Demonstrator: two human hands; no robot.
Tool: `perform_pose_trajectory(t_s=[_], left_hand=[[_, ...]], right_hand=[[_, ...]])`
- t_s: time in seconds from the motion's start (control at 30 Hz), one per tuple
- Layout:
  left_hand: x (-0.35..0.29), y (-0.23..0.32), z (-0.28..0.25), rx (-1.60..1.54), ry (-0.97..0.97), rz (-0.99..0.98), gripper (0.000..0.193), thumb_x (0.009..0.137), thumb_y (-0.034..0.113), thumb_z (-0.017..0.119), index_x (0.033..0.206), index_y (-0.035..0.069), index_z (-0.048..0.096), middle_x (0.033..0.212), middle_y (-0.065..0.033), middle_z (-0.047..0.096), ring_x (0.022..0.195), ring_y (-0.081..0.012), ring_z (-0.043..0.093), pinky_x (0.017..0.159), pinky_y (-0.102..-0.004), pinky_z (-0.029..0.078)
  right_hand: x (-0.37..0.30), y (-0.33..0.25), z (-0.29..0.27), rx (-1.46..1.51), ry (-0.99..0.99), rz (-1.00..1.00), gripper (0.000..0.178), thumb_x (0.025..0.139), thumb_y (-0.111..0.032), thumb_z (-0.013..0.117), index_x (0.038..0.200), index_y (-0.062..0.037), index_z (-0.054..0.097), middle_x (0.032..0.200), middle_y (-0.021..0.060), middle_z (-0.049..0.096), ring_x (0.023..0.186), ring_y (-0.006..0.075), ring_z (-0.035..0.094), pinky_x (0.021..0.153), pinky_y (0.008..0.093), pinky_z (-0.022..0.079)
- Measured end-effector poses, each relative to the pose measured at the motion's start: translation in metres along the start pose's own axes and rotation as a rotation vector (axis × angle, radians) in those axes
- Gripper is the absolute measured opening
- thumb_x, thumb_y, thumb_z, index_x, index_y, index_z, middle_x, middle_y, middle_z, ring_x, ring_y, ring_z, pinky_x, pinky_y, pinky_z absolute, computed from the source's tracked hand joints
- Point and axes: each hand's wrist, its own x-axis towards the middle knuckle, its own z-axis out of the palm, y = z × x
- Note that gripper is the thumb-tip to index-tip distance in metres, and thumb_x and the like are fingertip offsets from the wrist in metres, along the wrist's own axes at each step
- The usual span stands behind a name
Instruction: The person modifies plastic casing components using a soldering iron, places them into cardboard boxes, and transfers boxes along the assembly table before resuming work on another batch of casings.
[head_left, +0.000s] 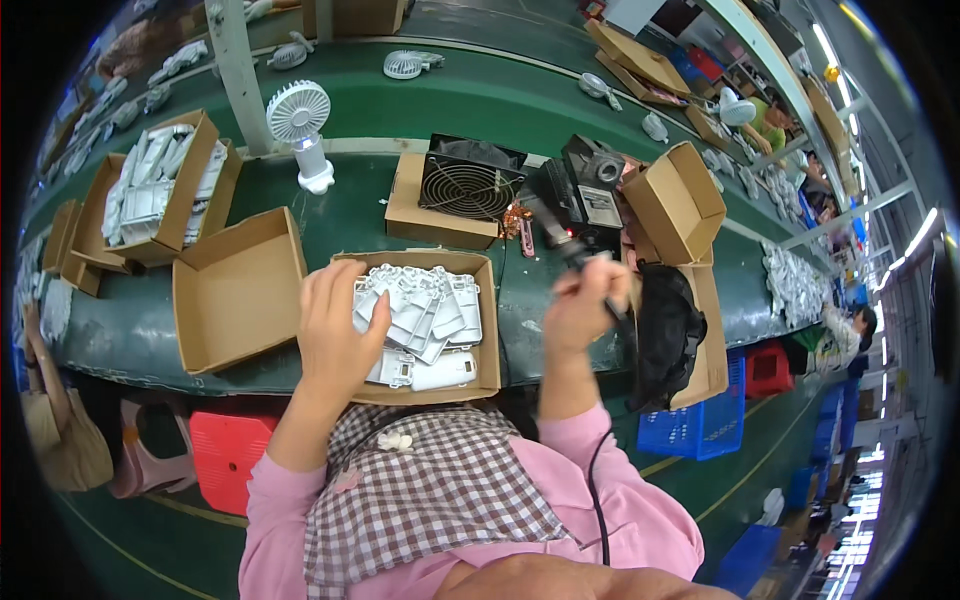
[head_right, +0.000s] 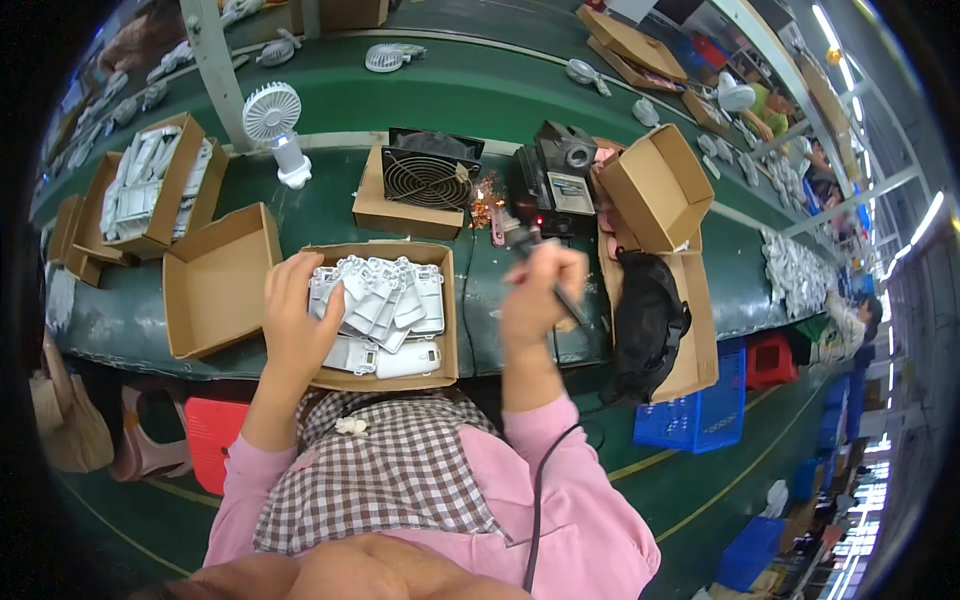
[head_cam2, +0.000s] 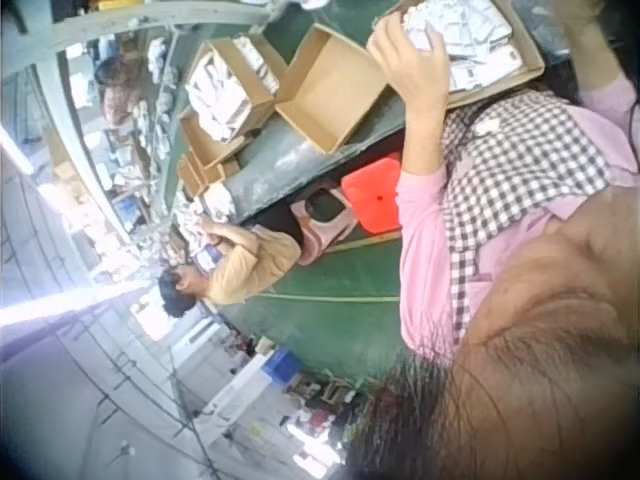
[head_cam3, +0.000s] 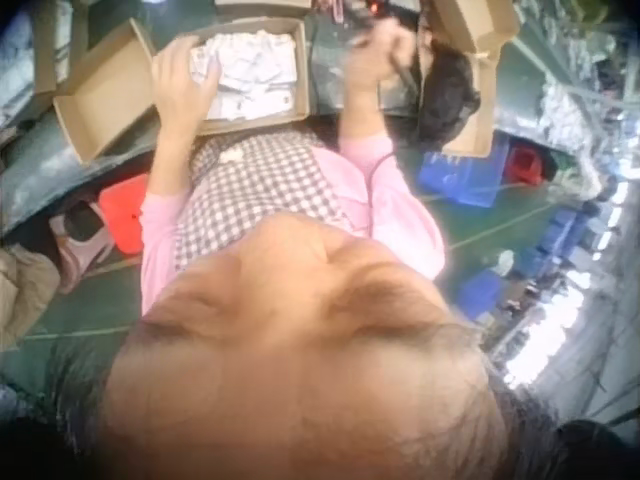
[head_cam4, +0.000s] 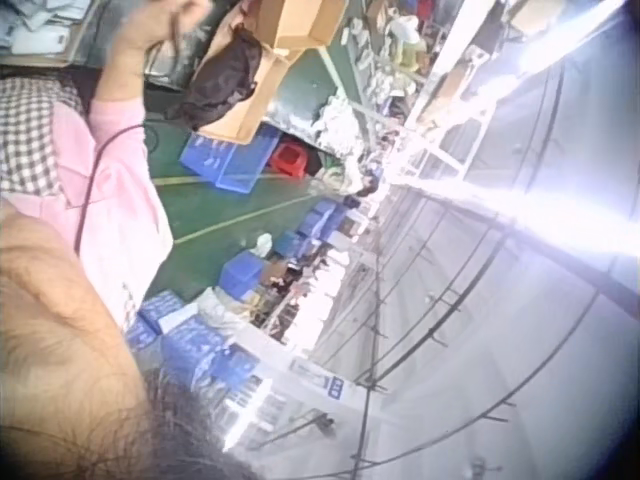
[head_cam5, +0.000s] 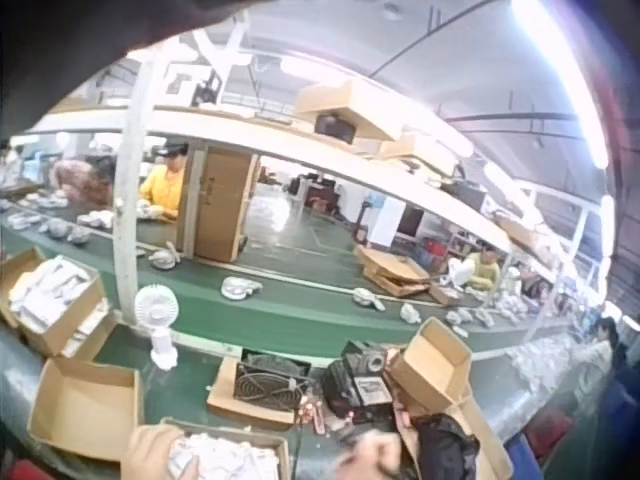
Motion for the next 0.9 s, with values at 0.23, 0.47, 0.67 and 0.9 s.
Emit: perform_pose_trajectory(t_s=[0.23, 0.47, 0.67, 0.9], left_hand=[[0.008, 0.063, -0.079, -0.677, -0.518, 0.198, 0.018, 0.075, 0.003, 0.069, 0.092, 0.0, 0.064, 0.08, -0.0119, 0.066, 0.068, -0.0257, 0.064, 0.06, -0.0322, 0.051], [0.002, 0.074, -0.134, -0.827, -0.779, 0.379, 0.023, 0.078, 0.007, 0.069, 0.1, 0.002, 0.065, 0.083, -0.0107, 0.066, 0.071, -0.0251, 0.064, 0.061, -0.0325, 0.052], [-0.017, 0.162, -0.125, -1.601, -0.707, 0.735, 0.031, 0.084, 0.014, 0.057, 0.113, 0.002, 0.061, 0.11, -0.0194, 0.062, 0.103, -0.0298, 0.06, 0.08, -0.0362, 0.051], [-0.013, 0.21, -0.137, -1.277, -0.202, 0.917, 0.017, 0.085, 0.015, 0.053, 0.098, 0.004, 0.055, 0.093, -0.0125, 0.058, 0.084, -0.023, 0.061, 0.065, -0.0307, 0.051]], right_hand=[[0.123, 0.022, -0.066, -0.14, 0.107, -0.133, 0.024, 0.092, -0.02, 0.063, 0.078, -0.0056, 0.048, 0.057, 0.0013, 0.05, 0.048, 0.0072, 0.047, 0.049, 0.0212, 0.042], [0.171, 0.065, -0.045, -0.49, -0.03, -0.219, 0.021, 0.08, -0.023, 0.074, 0.077, -0.0048, 0.063, 0.069, 0.0006, 0.06, 0.065, 0.0096, 0.053, 0.061, 0.0265, 0.045], [0.177, 0.081, -0.022, -0.136, 0.02, 0.338, 0.015, 0.079, -0.013, 0.075, 0.083, -0.0043, 0.064, 0.078, 0.0064, 0.065, 0.061, 0.0133, 0.061, 0.051, 0.0229, 0.051], [0.183, 0.1, -0.044, 0.262, -0.207, 0.477, 0.021, 0.086, -0.003, 0.065, 0.102, 0.0063, 0.056, 0.096, 0.0137, 0.063, 0.09, 0.0224, 0.064, 0.081, 0.0279, 0.057]])
